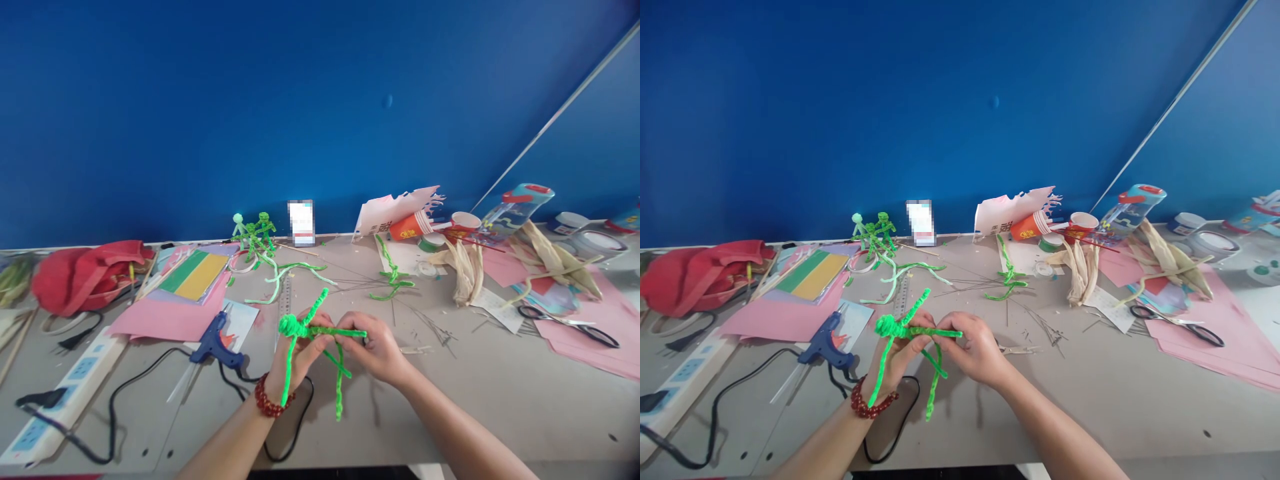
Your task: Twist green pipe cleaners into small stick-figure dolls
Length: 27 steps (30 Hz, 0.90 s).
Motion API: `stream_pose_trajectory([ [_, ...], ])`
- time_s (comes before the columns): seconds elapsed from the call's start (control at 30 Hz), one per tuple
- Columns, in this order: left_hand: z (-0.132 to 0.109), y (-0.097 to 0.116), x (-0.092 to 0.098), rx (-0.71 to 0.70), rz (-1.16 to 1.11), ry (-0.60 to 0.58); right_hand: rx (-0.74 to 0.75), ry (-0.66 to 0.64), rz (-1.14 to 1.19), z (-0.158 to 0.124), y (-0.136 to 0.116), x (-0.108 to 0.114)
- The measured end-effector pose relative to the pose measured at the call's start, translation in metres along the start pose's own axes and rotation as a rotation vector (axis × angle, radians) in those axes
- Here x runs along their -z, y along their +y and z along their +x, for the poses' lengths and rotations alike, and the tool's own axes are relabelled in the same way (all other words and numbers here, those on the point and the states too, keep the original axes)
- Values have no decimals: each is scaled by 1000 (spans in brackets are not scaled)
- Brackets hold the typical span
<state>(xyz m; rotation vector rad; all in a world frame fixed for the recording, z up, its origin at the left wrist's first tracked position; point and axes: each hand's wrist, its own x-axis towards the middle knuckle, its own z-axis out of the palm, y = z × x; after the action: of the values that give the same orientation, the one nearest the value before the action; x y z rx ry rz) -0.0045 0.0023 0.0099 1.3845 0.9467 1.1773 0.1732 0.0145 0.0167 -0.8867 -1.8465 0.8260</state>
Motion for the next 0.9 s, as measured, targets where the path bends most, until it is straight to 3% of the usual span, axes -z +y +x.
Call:
stream_pose_trajectory([
  [0.23, 1, 3, -3, -36, 38, 19, -71, -38, 5, -2, 1, 0],
  [0.37, 3, 2, -1, 22, -87, 43, -79, -60, 31, -3, 5, -1],
  [0.53, 6, -3, 0, 138, -319, 108, 198, 82, -229, -1, 7, 2],
  [0.67, 7, -3, -2, 201, -398, 74, 469, 68, -483, 2, 7, 2],
  [0.9, 5, 0, -2, 202, -345, 38, 576, 117, -514, -1, 8, 7],
])
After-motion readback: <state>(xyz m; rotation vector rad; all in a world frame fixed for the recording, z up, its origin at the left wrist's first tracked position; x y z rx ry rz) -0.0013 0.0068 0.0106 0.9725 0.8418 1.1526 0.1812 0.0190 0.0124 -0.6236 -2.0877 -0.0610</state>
